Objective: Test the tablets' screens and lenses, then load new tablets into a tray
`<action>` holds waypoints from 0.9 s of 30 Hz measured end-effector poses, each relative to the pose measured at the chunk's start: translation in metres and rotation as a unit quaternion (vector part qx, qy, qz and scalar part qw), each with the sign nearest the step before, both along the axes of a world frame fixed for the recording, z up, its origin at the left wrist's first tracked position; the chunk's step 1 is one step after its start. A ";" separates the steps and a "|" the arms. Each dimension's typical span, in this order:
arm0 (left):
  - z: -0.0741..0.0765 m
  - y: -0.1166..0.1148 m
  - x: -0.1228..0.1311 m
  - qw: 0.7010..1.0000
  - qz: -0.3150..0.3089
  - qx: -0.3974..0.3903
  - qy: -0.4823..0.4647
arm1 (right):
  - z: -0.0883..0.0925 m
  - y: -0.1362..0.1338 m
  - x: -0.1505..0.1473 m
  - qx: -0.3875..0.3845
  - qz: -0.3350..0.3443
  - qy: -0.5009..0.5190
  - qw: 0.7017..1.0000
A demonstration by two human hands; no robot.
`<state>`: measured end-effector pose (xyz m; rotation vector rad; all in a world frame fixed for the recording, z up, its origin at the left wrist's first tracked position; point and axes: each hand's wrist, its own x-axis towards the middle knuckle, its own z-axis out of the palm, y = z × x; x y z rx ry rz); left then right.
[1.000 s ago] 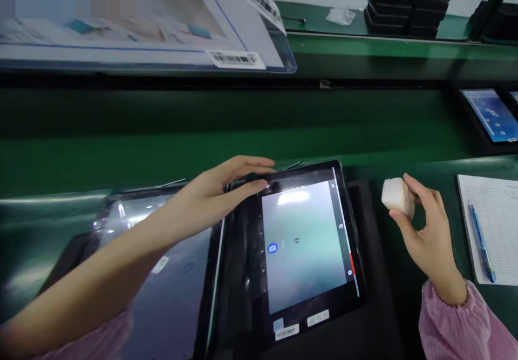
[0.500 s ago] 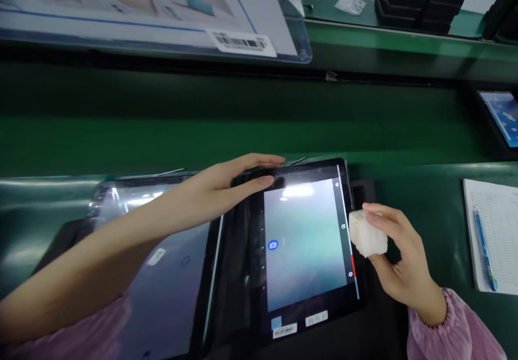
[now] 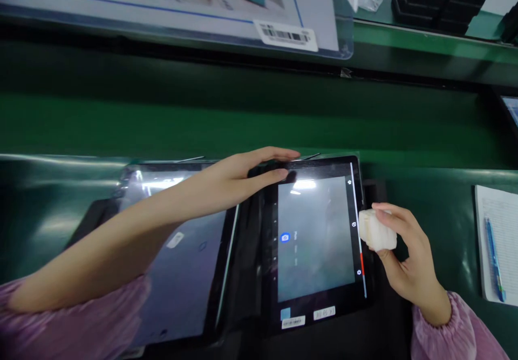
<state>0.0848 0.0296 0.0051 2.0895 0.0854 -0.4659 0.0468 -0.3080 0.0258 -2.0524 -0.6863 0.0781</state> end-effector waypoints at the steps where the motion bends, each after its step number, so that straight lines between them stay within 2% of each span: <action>1: 0.001 0.000 0.000 1.000 -0.006 0.001 0.001 | -0.001 0.000 0.000 -0.002 0.002 -0.007 1.000; 7: 0.010 -0.001 -0.009 0.999 -0.031 0.016 0.004 | -0.002 0.000 0.000 0.000 -0.001 -0.018 1.000; 12: 0.012 -0.003 -0.044 0.999 -0.033 0.028 -0.011 | -0.002 -0.002 -0.001 -0.004 -0.003 -0.025 1.000; 17: 0.011 -0.005 -0.076 0.999 -0.033 -0.015 0.024 | -0.004 -0.004 -0.002 -0.019 -0.013 -0.033 0.999; 27: 0.001 -0.007 -0.082 0.997 -0.064 -0.026 -0.022 | -0.007 -0.007 0.001 -0.006 -0.023 -0.023 0.999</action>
